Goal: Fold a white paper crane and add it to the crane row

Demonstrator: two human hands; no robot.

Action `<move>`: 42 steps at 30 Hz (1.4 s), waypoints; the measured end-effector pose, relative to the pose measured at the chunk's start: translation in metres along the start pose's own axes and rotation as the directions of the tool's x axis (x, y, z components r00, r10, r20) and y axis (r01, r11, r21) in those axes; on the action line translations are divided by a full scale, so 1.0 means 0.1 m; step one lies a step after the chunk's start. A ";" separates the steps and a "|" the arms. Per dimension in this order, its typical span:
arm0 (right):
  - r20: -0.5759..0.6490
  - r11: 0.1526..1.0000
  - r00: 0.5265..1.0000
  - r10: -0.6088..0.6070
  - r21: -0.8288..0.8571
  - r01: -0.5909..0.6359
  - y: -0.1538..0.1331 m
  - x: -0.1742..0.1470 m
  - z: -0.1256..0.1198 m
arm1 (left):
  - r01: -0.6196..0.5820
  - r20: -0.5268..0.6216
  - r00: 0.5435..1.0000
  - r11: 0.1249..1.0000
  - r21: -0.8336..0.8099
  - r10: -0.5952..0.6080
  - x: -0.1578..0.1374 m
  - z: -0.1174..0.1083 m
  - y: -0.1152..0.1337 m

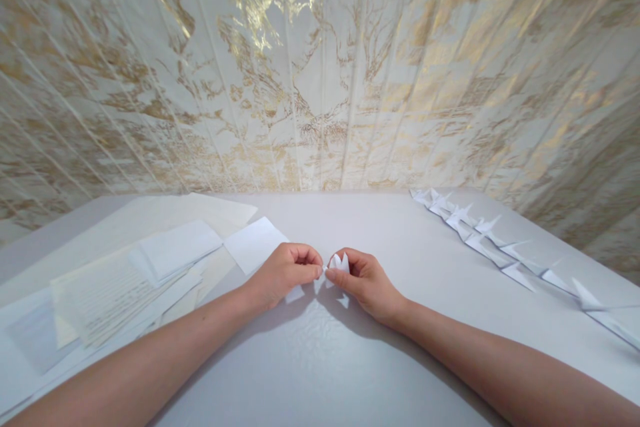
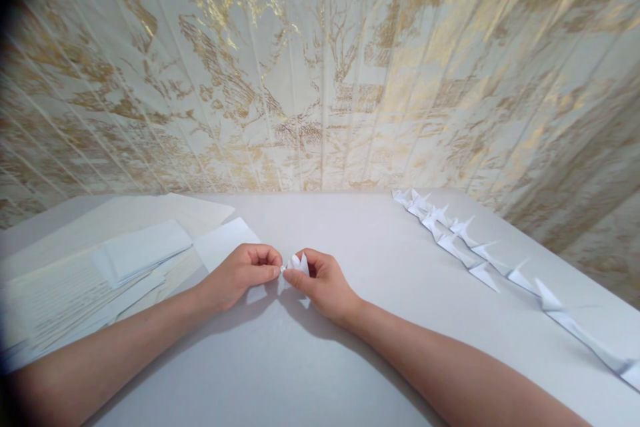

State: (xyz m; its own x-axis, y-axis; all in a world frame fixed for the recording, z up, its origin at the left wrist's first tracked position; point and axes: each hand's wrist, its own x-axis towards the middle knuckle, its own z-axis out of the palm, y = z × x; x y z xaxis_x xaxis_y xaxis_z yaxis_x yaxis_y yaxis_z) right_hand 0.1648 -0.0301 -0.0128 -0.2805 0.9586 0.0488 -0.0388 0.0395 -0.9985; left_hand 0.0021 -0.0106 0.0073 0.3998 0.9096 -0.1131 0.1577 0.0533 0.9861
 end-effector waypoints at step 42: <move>-0.063 0.993 0.998 0.013 0.119 -0.005 0.01 0.04 0.00 | -0.368 -0.162 0.869 0.830 0.419 0.467 -0.08 0.04 0.00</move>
State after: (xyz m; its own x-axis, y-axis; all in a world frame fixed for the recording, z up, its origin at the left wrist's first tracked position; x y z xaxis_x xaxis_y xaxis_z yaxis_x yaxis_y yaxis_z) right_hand 0.1638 -0.0263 -0.0137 -0.2199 0.9749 0.0343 -0.1512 0.0006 -0.9885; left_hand 0.0031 -0.0192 0.0079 0.2747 0.8825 0.3818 0.3623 -0.4628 0.8091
